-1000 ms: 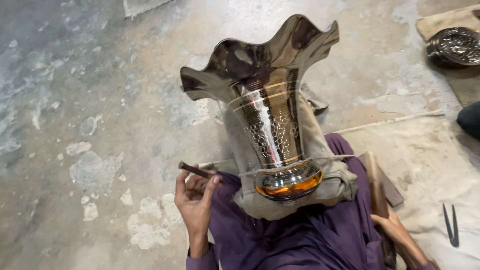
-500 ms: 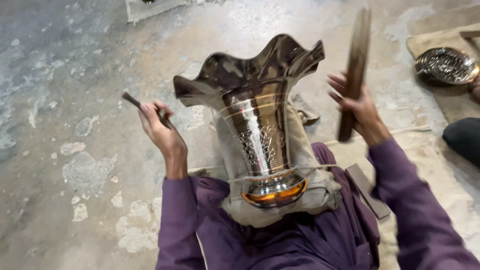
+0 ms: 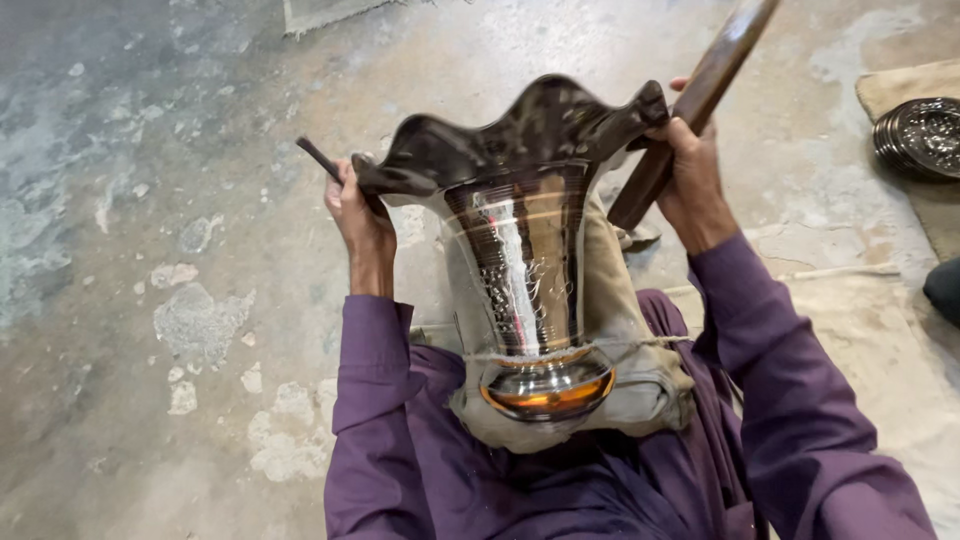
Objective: The person sits on the floor with a brass vase resting on a lap cushion and embosses a decorative pattern into its surface. They hold a punch against the metal with one hand and strike it with a wooden mallet in the other, repositioning the punch repeatedly to work the design around the vase body.
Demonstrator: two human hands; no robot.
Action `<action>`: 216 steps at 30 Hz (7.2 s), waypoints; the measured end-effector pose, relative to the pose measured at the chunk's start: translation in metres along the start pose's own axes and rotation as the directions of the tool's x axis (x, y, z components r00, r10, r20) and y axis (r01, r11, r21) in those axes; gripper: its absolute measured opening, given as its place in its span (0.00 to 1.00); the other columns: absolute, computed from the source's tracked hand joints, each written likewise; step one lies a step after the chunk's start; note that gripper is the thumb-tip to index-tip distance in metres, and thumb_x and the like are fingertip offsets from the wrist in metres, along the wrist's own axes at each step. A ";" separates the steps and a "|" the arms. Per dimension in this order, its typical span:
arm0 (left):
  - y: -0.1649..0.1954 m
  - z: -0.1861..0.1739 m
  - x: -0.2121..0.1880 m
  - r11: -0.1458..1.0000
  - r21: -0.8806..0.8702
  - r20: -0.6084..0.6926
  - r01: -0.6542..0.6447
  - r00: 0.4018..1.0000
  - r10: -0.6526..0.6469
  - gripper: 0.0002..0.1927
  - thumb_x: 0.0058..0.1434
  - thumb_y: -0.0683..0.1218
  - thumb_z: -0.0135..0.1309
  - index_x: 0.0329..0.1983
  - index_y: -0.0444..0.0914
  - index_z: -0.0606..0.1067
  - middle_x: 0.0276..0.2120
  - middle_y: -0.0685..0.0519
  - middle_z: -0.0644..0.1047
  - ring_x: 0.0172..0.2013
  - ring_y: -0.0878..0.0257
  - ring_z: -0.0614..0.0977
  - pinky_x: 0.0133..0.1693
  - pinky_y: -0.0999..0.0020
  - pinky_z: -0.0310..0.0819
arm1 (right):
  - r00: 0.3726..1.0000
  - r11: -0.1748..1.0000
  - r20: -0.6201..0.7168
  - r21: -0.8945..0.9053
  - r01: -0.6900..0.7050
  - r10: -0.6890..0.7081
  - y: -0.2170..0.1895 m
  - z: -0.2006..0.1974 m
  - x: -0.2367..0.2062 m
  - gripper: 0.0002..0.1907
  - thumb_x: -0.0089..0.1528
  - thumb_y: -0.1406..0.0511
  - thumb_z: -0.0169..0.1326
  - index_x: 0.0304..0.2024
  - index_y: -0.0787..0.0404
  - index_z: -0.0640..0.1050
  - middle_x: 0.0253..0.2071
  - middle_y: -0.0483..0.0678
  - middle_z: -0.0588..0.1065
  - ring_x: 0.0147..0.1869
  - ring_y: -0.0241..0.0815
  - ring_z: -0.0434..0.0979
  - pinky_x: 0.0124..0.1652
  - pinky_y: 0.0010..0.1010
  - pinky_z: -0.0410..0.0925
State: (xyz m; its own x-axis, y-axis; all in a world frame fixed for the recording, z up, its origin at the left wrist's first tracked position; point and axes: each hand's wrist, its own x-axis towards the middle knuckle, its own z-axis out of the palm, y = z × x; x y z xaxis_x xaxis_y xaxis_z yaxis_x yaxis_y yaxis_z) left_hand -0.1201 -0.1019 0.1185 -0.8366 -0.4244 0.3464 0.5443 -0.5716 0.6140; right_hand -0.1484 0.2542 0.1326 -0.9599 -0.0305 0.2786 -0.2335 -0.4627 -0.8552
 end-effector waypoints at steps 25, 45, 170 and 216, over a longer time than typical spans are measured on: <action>0.048 0.020 -0.180 0.698 0.621 0.023 0.356 0.882 -0.471 0.23 0.68 0.50 0.48 0.62 0.38 0.61 0.31 0.47 0.85 0.27 0.57 0.88 0.26 0.60 0.86 | 0.949 0.886 0.191 -0.440 -0.145 0.250 0.051 -0.061 -0.165 0.09 0.65 0.68 0.58 0.41 0.60 0.70 0.41 0.48 0.76 0.48 0.36 0.78 0.48 0.32 0.75; 0.025 0.040 -0.165 0.726 0.681 0.441 -0.097 0.846 -0.301 0.30 0.62 0.37 0.62 0.68 0.41 0.70 0.45 0.48 0.85 0.44 0.57 0.89 0.47 0.63 0.90 | 0.880 0.010 0.468 -0.883 0.469 0.081 -0.119 -0.031 -0.155 0.36 0.60 0.62 0.63 0.71 0.55 0.69 0.43 0.56 0.79 0.36 0.46 0.82 0.37 0.36 0.77; 0.018 0.062 -0.200 0.532 0.838 0.224 -0.122 0.966 -0.131 0.27 0.63 0.42 0.64 0.64 0.37 0.71 0.42 0.48 0.86 0.41 0.60 0.90 0.36 0.68 0.90 | 0.579 -0.505 0.727 -0.366 0.781 0.369 -0.154 0.090 -0.067 0.28 0.67 0.60 0.56 0.71 0.48 0.69 0.46 0.43 0.81 0.27 0.32 0.76 0.16 0.22 0.63; 0.036 0.069 -0.182 0.540 0.809 0.433 -0.233 0.858 -0.277 0.24 0.63 0.40 0.63 0.63 0.41 0.74 0.46 0.45 0.84 0.46 0.59 0.88 0.45 0.62 0.89 | 0.757 -0.358 0.610 -0.670 0.650 0.234 -0.126 0.010 -0.103 0.34 0.65 0.59 0.55 0.73 0.42 0.60 0.37 0.44 0.80 0.27 0.38 0.77 0.19 0.30 0.68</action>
State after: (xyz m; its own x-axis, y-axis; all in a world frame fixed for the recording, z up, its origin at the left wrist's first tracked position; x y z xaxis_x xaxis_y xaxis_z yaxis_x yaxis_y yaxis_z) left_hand 0.0475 0.0032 0.1261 -0.8957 0.0981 0.4336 0.4383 0.3584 0.8243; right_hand -0.0182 0.3068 0.2156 -0.6868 -0.6717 0.2777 -0.6447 0.7394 0.1942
